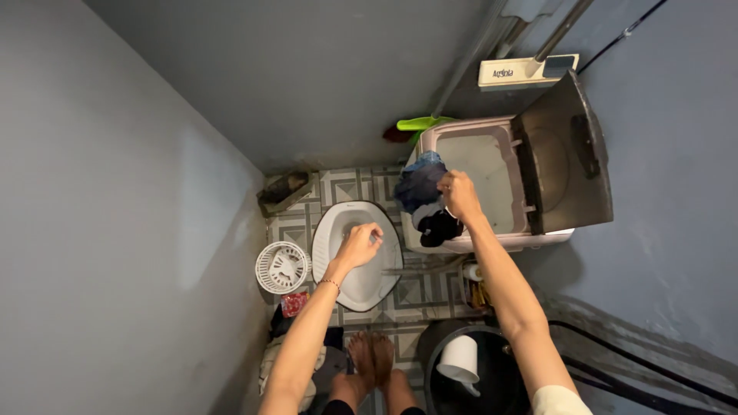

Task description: The recorder takes wet clothes out of a basin, wrings them, and hangs them on hangers.

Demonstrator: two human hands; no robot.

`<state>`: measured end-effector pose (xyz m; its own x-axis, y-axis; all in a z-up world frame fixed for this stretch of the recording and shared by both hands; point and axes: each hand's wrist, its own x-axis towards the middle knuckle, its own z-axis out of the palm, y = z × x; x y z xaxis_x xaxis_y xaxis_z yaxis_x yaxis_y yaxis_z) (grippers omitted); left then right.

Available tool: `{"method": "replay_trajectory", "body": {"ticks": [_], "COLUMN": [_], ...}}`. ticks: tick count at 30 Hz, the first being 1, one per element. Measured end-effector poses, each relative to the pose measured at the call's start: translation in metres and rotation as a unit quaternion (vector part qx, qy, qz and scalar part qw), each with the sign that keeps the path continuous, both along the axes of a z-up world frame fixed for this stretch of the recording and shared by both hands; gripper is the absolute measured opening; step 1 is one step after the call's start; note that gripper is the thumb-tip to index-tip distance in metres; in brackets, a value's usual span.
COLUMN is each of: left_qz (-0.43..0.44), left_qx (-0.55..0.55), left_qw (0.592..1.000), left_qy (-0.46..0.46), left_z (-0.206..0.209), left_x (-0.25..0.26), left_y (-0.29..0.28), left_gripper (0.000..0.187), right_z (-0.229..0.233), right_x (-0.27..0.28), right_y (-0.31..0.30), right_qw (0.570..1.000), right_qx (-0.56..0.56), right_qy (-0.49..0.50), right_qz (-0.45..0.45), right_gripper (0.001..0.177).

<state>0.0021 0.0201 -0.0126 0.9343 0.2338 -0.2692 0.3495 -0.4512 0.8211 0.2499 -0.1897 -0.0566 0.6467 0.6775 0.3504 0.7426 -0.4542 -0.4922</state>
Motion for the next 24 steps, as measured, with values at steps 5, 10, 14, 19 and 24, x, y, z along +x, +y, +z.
{"method": "replay_trajectory", "body": {"ticks": [5, 10, 14, 19, 24], "left_qz": [-0.018, -0.017, -0.025, -0.028, -0.010], "left_qx": [0.021, 0.025, 0.002, -0.039, 0.008], "left_qw": [0.999, 0.999, 0.999, 0.999, 0.996], "left_qy": [-0.024, -0.038, -0.042, -0.012, -0.085], "left_z": [0.002, 0.018, -0.001, -0.054, -0.144], "left_x": [0.008, 0.019, 0.040, 0.098, 0.164], "left_y": [0.008, 0.012, 0.006, 0.005, 0.001], "left_gripper": [0.018, 0.019, 0.020, 0.030, 0.053], "right_z": [0.065, 0.150, 0.195, 0.210, 0.169], "right_x": [0.000, 0.005, 0.003, -0.013, -0.068], "right_y": [0.017, 0.025, 0.017, -0.011, -0.029], "right_qw": [0.975, 0.961, 0.967, 0.947, 0.963], "right_qx": [0.146, 0.232, 0.218, 0.264, 0.244], "right_qy": [0.152, 0.103, 0.054, 0.068, 0.023], "right_qz": [-0.070, -0.110, -0.121, -0.168, -0.115], "right_gripper": [0.010, 0.013, 0.013, 0.011, 0.009]}}
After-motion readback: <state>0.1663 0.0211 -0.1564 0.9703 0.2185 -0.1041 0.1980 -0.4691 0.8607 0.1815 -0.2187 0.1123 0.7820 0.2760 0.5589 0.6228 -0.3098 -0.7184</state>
